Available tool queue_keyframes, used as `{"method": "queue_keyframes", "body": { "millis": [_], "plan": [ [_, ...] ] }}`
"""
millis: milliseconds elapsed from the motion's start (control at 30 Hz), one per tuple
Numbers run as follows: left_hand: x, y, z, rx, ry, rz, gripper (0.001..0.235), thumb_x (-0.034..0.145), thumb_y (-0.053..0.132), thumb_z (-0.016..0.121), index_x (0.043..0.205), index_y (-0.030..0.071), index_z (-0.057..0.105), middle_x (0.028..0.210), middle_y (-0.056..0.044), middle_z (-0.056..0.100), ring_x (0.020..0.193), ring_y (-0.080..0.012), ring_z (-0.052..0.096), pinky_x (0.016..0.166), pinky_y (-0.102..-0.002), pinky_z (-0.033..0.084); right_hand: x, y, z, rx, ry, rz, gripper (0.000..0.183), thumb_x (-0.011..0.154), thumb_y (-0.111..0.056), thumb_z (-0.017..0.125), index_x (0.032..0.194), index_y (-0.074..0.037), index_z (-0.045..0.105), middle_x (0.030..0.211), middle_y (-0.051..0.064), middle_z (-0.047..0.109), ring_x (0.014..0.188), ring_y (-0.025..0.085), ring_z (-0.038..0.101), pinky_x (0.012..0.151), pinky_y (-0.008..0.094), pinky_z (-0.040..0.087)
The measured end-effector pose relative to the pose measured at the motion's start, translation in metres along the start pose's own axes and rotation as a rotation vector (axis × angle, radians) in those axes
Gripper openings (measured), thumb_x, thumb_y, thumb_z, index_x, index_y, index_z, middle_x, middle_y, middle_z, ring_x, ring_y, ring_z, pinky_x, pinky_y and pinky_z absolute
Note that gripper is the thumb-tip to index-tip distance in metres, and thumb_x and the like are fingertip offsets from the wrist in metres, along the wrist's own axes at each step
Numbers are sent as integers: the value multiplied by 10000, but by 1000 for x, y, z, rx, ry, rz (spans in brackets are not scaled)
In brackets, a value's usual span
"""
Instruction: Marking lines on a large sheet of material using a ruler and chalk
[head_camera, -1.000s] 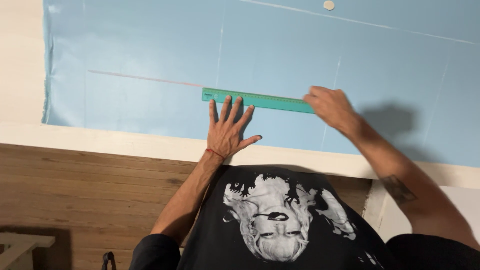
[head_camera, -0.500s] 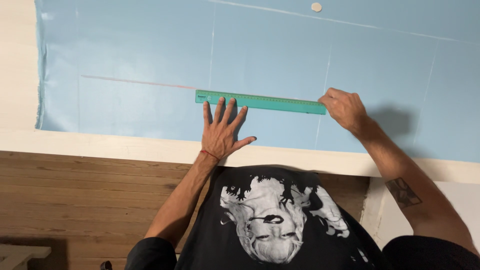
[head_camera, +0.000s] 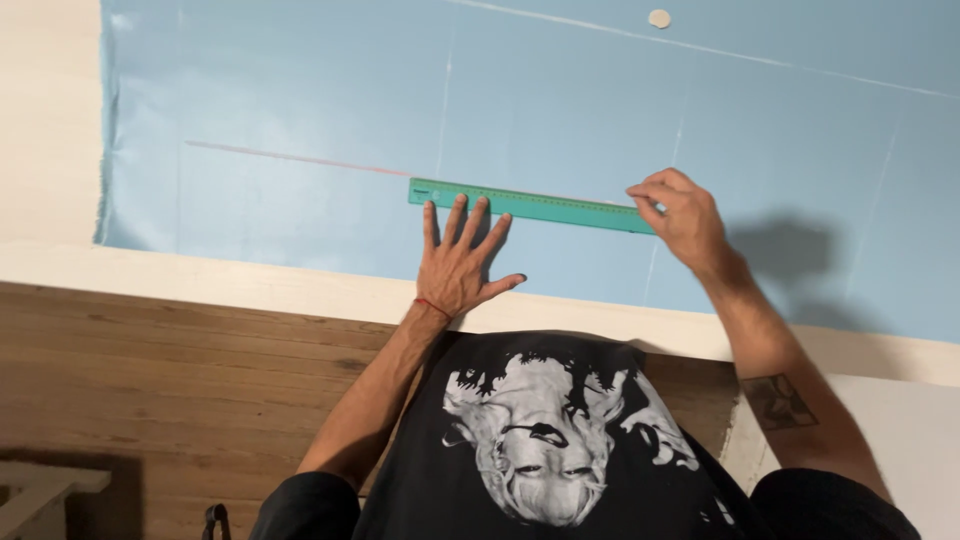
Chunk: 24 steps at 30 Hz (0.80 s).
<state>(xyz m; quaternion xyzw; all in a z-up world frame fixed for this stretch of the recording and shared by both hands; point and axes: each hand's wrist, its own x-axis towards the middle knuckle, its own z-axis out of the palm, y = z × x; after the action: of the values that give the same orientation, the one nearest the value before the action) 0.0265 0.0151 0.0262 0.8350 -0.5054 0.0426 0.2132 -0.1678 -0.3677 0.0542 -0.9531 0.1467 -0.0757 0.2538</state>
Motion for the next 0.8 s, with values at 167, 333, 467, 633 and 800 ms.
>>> {"method": "queue_keyframes", "body": {
  "millis": [167, 333, 467, 633, 800],
  "plan": [
    [0, -2, 5, -11, 2, -4, 991, 981, 1002, 516, 1729, 358, 603, 1755, -136, 584, 1715, -432, 427, 1392, -844, 141, 56, -99, 45, -39, 53, -145, 155, 1108, -240, 865, 1260, -273, 871, 1167, -71, 809, 1017, 203, 838, 902, 370, 692],
    [-3, -2, 7, 3, 22, -1, 971, 970, 995, 527, 1696, 359, 633, 1728, -131, 603, 1697, -431, 453, 1395, -843, 144, 113, -176, 101, -131, 153, -367, 76, 1135, -279, 808, 1160, -337, 849, 1075, -135, 734, 953, 149, 817, 824, 335, 701],
    [0, -3, 6, -6, 47, -4, 951, 947, 1014, 528, 1622, 360, 675, 1692, -115, 616, 1654, -418, 502, 1408, -839, 129, 145, -202, 151, -20, 136, -463, 72, 1143, -289, 766, 1103, -268, 822, 1058, -76, 697, 981, 195, 786, 792, 384, 696],
    [2, -5, 6, -14, 71, -7, 912, 943, 1007, 533, 1548, 345, 695, 1636, -111, 628, 1596, -415, 555, 1411, -843, 149, 168, -211, 178, -46, 122, -540, 87, 1142, -261, 765, 1066, -233, 795, 1053, -71, 647, 955, 190, 753, 731, 392, 677],
    [-1, -4, 9, -17, 34, -13, 915, 958, 997, 521, 1611, 368, 653, 1643, -94, 620, 1609, -411, 539, 1409, -841, 127, 164, -198, 178, -159, -12, -582, 144, 1173, -248, 636, 1045, -204, 684, 1044, -31, 551, 985, 217, 711, 687, 412, 660]
  ]
}}
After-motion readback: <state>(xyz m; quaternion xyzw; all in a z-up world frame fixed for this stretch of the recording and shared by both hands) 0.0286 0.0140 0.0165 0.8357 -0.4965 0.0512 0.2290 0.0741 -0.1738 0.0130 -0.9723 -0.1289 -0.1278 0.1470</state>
